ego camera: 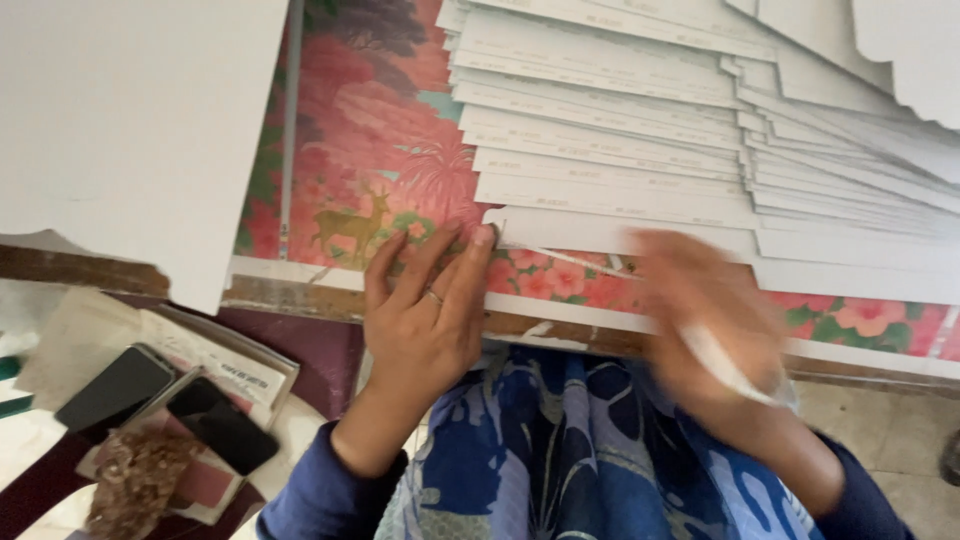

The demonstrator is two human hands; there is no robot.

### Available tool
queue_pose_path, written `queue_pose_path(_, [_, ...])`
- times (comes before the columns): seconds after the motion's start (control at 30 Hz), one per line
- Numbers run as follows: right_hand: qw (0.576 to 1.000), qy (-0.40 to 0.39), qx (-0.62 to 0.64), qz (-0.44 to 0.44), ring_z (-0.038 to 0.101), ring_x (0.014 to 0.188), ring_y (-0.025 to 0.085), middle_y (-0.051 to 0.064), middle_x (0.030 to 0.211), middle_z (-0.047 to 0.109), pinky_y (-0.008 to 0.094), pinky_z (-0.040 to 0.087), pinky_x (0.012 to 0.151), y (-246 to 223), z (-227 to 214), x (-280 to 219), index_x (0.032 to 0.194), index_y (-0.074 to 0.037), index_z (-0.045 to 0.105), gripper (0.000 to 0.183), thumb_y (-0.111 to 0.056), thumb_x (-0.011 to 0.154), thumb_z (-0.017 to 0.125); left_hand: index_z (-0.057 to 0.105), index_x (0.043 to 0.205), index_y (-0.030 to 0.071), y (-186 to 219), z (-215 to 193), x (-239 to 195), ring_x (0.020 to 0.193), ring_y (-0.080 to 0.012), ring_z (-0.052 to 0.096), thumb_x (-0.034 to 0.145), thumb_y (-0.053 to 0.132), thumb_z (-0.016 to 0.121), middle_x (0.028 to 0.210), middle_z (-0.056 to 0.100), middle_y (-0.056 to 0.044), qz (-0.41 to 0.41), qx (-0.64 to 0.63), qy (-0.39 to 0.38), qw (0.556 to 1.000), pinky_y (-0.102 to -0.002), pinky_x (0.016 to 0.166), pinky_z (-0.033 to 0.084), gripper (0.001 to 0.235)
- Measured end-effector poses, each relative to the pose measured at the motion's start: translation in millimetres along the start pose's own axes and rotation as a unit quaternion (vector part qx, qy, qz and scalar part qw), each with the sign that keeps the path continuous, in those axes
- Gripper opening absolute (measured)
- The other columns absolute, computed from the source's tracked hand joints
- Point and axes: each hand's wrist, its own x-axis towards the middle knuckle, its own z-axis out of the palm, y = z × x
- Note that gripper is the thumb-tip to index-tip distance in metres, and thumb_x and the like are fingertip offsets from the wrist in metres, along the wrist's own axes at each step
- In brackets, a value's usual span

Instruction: The person sits on the floor and applies glue to the edges of a stack of white paper cutouts using a small brush. They then press the glued edges together to adhere the sheets.

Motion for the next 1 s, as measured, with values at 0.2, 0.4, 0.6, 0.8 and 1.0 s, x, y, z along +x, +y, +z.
queue_pose_path(0.2, [0.982,0.083,-0.145,0.088,0.056,0.08,0.032,0.018,0.09,0.064,0.041,0.045,0.077,75.0,-27.7,-51.3,0.111,0.005,0.071,0.01,0.003,0.101,0.07,0.06,0.124,0.006,0.6,2.0,0.6,0.113,-0.022,0.062,0.096,0.009,0.04,0.103,0.07,0.0,0.004,0.03,-0.016,0.999,-0.042,0.103,0.036,0.035])
queue_pose_path(0.4, [0.984,0.106,-0.136,0.044,0.058,0.077,0.029,0.016,0.09,0.065,0.038,0.049,0.076,59.5,-26.0,-30.4,0.095,0.007,0.07,0.009,0.014,0.09,0.072,0.056,0.129,0.007,29.3,17.6,-0.6,0.117,-0.0206,0.056,0.081,0.007,0.051,0.125,0.062,-0.007,-0.068,0.028,-0.08,0.994,-0.043,0.105,0.029,0.049])
queue_pose_path(0.6, [0.992,0.048,-0.108,0.033,0.055,0.082,0.032,0.015,0.09,0.062,0.04,0.044,0.08,70.1,-32.2,-32.0,0.095,0.005,0.067,0.008,0.005,0.091,0.06,0.043,0.137,0.0,110.6,52.4,62.3,0.115,-0.0272,0.059,0.092,0.0,0.044,0.121,0.063,-0.013,0.138,-0.212,-0.088,0.964,-0.042,0.107,0.043,0.045])
queue_pose_path(0.8, [0.99,0.032,-0.129,-0.048,0.054,0.091,0.029,0.013,0.102,0.056,0.04,0.046,0.088,78.5,-68.1,-38.2,0.119,0.0,0.065,0.033,-0.011,0.089,0.071,0.049,0.134,0.008,110.5,31.9,61.4,0.112,-0.0281,0.066,0.101,0.004,0.046,0.123,0.064,-0.015,0.184,-0.23,-0.037,0.955,-0.036,0.096,0.053,0.034])
queue_pose_path(1.0, [0.976,0.035,-0.191,-0.095,0.054,0.087,0.026,0.009,0.096,0.056,0.033,0.051,0.083,111.4,-43.9,-27.6,0.122,-0.008,0.068,0.029,0.004,0.096,0.063,0.044,0.136,0.002,108.9,43.7,52.4,0.123,-0.0394,0.054,0.096,0.016,0.057,0.131,0.057,-0.02,0.152,-0.149,-0.071,0.975,-0.047,0.107,0.044,0.044])
